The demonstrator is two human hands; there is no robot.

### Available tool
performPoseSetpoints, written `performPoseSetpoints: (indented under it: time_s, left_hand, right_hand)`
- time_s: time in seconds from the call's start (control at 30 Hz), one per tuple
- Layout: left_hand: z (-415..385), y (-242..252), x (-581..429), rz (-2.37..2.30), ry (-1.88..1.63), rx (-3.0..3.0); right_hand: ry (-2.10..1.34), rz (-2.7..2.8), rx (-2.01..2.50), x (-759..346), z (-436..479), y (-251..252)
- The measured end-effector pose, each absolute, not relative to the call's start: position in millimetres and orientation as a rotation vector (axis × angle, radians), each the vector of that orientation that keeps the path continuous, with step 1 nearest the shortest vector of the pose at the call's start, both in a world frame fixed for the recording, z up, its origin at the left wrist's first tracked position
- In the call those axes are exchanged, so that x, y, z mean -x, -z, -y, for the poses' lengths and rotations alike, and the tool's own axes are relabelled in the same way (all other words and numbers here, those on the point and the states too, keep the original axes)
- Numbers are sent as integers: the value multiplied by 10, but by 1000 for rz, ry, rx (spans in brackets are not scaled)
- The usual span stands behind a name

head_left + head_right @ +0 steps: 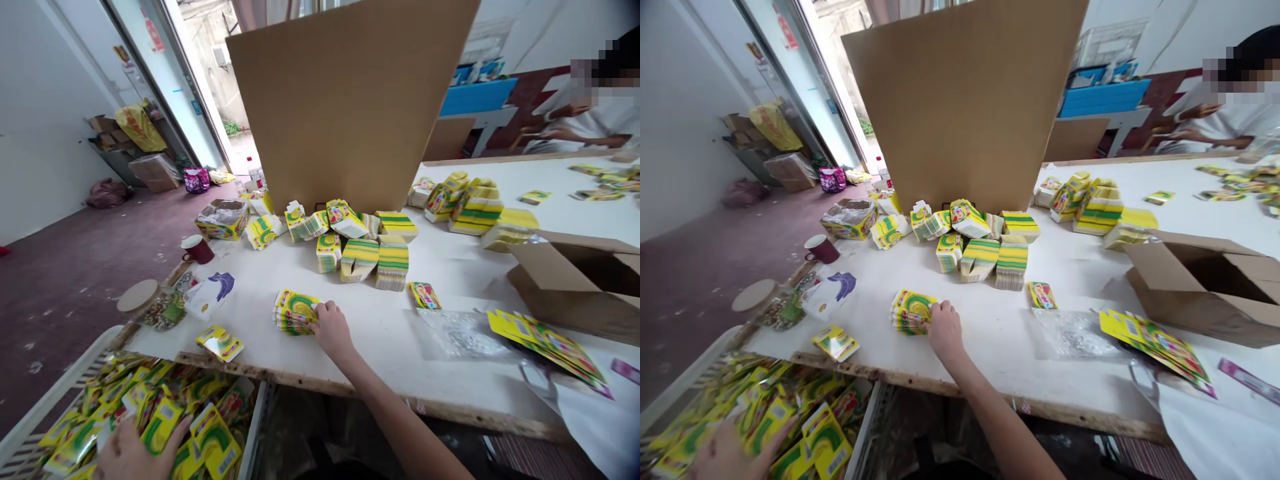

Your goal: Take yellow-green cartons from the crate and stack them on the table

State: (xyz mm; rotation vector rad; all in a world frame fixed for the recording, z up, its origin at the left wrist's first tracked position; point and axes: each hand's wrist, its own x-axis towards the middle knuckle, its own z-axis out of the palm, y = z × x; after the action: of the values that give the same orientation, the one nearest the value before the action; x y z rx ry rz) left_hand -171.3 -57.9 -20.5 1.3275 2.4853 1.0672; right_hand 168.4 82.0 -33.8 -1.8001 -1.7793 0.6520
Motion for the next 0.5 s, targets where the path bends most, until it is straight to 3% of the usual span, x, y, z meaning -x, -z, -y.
performPoseSetpoints:
  time_s: [0.07, 0.33, 0.5]
  left_hand:
    - [536, 259, 1481, -2424, -950, -1385]
    - [40, 307, -41, -1160, -1438, -1010]
    - [-14, 174, -481, -975, -1478, -607]
  right_hand:
    - [-656, 1783, 1796, -1670, -828, 352]
    - [-886, 1822, 1545, -1649, -350, 120]
    - [-1330, 1602, 1211, -1612, 85, 68]
